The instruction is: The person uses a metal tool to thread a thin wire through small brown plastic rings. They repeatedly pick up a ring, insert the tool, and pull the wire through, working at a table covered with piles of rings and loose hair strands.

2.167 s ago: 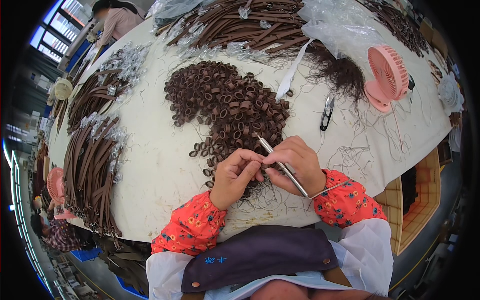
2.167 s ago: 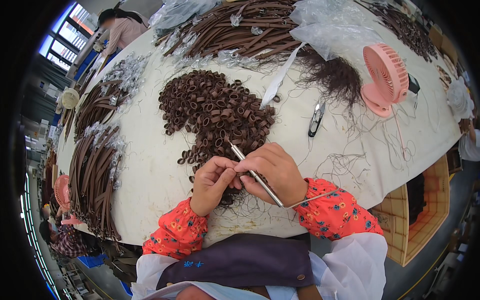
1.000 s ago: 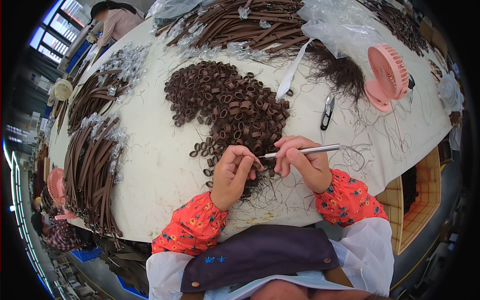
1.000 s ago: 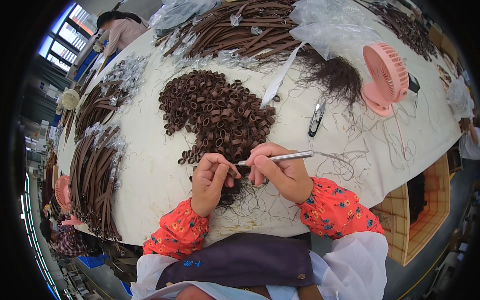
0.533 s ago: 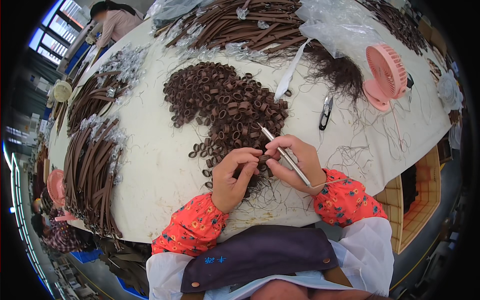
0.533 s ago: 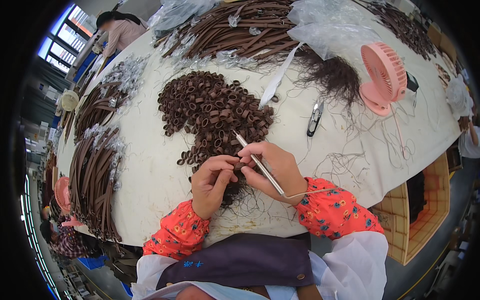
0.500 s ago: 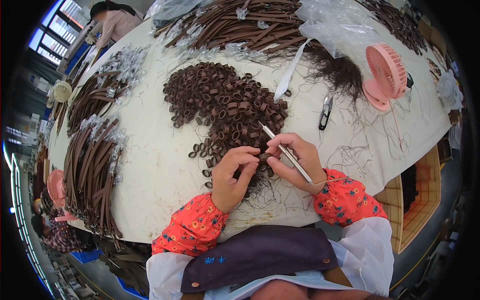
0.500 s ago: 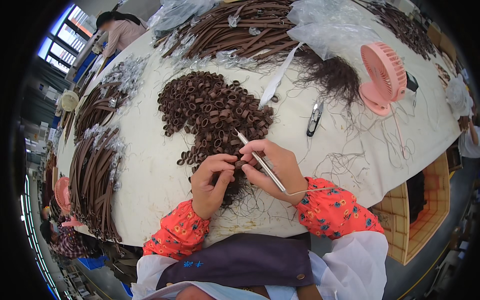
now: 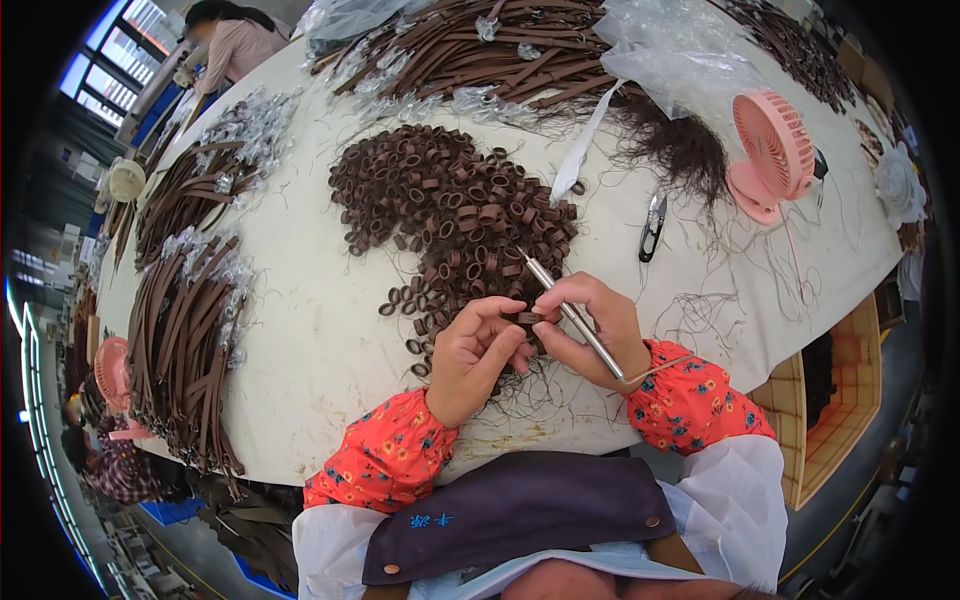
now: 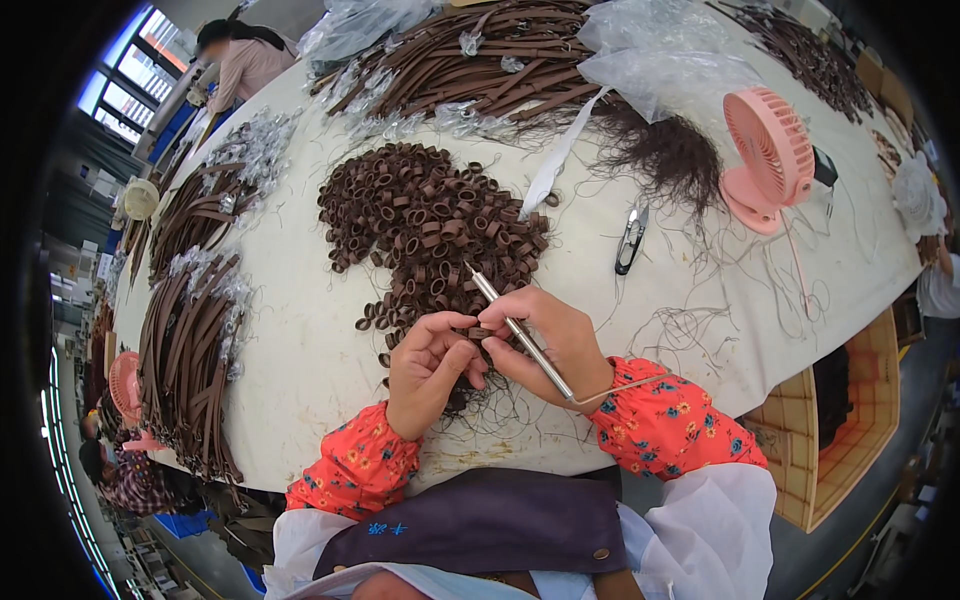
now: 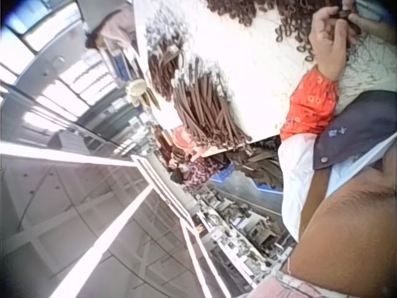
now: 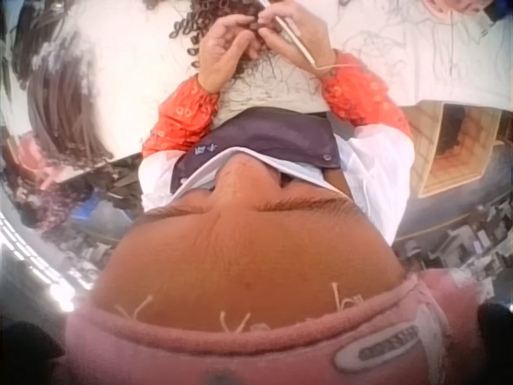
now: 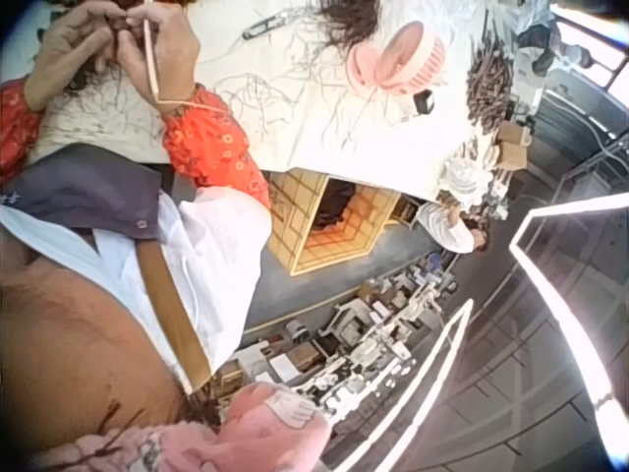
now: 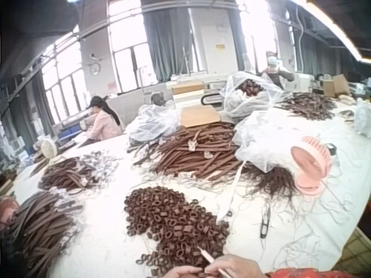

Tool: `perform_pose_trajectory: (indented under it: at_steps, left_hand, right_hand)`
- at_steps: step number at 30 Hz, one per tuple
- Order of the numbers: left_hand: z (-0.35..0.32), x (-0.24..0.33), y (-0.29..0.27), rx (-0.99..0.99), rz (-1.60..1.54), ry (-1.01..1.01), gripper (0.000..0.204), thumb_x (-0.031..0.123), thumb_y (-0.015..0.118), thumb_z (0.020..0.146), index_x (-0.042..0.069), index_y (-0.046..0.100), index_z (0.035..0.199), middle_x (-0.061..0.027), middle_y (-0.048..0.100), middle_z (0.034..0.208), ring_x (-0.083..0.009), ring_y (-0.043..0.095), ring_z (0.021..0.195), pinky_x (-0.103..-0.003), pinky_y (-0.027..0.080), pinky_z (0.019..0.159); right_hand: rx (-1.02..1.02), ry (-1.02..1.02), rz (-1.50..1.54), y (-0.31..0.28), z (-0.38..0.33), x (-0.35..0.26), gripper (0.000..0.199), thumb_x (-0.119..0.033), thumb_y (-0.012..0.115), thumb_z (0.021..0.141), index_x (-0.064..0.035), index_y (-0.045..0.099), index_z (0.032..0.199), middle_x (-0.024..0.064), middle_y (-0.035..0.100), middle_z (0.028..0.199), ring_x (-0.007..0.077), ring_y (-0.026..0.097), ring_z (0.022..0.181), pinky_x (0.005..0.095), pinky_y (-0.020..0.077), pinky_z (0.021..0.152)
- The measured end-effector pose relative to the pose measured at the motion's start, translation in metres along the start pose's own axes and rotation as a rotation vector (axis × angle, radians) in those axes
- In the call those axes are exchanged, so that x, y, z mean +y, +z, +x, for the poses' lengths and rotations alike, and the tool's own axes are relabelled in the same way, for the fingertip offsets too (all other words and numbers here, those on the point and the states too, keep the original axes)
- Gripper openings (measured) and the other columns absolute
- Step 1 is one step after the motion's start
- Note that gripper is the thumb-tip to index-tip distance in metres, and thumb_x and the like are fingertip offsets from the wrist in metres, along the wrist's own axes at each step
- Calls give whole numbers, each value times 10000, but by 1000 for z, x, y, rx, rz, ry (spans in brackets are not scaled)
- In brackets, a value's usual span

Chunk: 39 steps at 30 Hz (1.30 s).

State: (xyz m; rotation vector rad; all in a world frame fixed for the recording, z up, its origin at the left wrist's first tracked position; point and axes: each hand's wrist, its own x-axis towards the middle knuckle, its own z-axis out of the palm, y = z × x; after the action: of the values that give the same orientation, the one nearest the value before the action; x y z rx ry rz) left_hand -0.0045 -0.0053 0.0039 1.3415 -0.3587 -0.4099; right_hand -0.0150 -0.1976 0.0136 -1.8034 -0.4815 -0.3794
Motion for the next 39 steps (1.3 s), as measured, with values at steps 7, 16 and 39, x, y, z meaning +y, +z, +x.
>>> perform_pose_trajectory:
  at_steps: [7,16,39]
  left_hand:
    - [1,2,3,34,-110,-103,211,24,560,926,-9,553,1134,-64,647,817,-79,593,666,-206,478,586]
    - [2,1,-3,163,18,-28,130,104,640,907,21,617,1003,41,611,779,-1,478,626,-157,385,550]
    - [3,2,-6,180,46,-21,150,147,578,956,9,585,1015,92,528,746,30,361,600,-149,263,511]
  right_hand:
    - [-71,355,480,0,-2,-1,328,4,657,832,-44,513,1122,34,593,942,79,561,847,228,471,740]
    - [-76,406,510,-2,0,-4,256,-74,592,909,-37,524,1153,45,614,947,80,577,878,238,474,776]
    - [-110,108,433,-16,1,1,208,-168,453,993,3,569,1007,25,574,720,105,607,699,277,454,809]
